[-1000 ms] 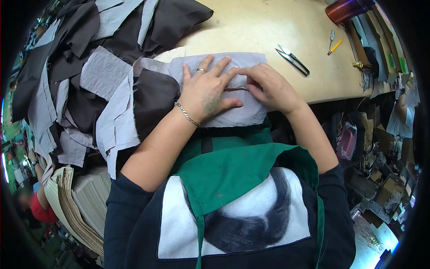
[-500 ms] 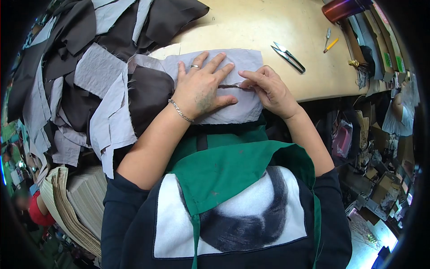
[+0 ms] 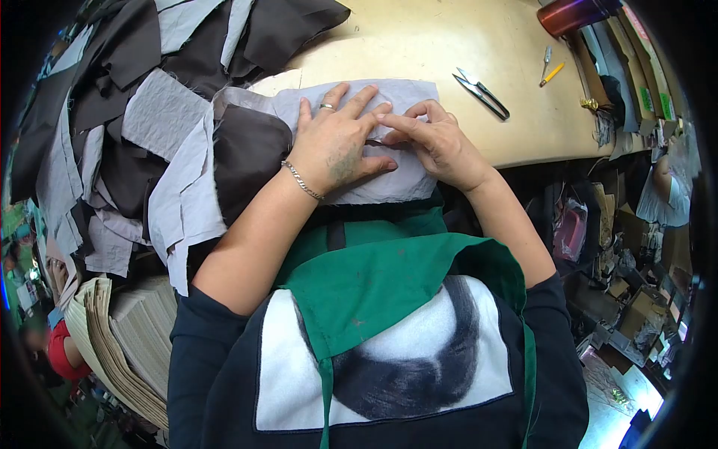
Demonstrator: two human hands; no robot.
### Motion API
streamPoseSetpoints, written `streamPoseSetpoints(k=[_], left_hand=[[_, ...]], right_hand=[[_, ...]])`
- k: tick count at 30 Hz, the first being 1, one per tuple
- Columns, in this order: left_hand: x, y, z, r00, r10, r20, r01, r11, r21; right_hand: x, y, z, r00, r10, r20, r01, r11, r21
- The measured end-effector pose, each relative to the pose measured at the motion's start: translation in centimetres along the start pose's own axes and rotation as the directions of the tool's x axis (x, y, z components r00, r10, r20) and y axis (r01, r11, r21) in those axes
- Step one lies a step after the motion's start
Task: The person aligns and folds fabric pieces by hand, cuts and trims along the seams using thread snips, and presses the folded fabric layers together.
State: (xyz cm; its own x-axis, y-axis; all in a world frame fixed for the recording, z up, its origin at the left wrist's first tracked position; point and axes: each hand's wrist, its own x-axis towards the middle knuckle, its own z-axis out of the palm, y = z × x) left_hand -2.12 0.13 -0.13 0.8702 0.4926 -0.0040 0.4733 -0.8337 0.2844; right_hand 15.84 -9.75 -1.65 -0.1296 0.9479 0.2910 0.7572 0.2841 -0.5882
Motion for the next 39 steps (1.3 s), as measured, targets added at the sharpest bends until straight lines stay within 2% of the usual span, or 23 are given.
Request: streamPoseSetpoints(k=[4, 7, 10, 13, 17, 20, 24, 30, 33, 39], left_hand=[[-0.1, -0.1, 0.1, 1.0, 0.005, -0.008, -0.005, 1.0, 0.007], [0.0, -0.1, 0.1, 1.0, 0.004, -0.001, -0.004, 1.0, -0.005], [0.1, 0.0, 0.0, 1.0, -0.004, 0.012, 0.004, 1.0, 0.003], [0.1, -0.1, -0.1, 1.0, -0.004, 0.014, 0.005, 1.0, -0.014], [0.0, -0.1, 0.0, 1.0, -0.005, 0.014, 0.005, 1.0, -0.009], [0.0, -0.1, 0.1, 1.0, -0.003, -0.002, 0.003, 1.0, -0.014], [0.1, -0.3, 0.3, 1.0, 0.005, -0.009, -0.005, 1.0, -0.003], [0.1, -0.2, 0.2, 1.0, 0.009, -0.002, -0.009, 1.0, 0.007], [0.1, -0.2, 0.1, 1.0, 0.004, 0.013, -0.004, 1.0, 0.01], [0.0, -0.3, 0.3, 1.0, 0.004, 0.009, -0.004, 1.0, 0.007]], right_hand=[[-1.0, 0.6, -1.5, 1.0, 0.023, 0.011, -0.022, 0.996, -0.09], [-1.6, 1.1, -2.0, 1.0, -0.003, -0.013, 0.002, 0.999, -0.052], [-1.2, 0.2, -1.8, 1.0, 0.024, -0.002, -0.024, 0.992, -0.12], [-0.2, 0.2, -0.1, 1.0, -0.015, 0.023, 0.016, 0.998, -0.059], [0.0, -1.1, -0.8, 0.995, -0.025, 0.098, 0.046, 0.975, -0.218], [-1.5, -0.1, -1.8, 0.993, -0.02, 0.116, 0.047, 0.97, -0.239], [-3.0, 1.5, -2.9, 0.999, 0.032, 0.026, -0.029, 0.994, -0.103], [-2.1, 0.9, -2.0, 1.0, 0.001, 0.018, 0.001, 0.993, -0.119], [-0.7, -0.1, -0.2, 0.997, -0.026, 0.07, 0.035, 0.991, -0.129], [-1.3, 0.2, -1.4, 0.999, -0.018, 0.047, 0.025, 0.986, -0.162]])
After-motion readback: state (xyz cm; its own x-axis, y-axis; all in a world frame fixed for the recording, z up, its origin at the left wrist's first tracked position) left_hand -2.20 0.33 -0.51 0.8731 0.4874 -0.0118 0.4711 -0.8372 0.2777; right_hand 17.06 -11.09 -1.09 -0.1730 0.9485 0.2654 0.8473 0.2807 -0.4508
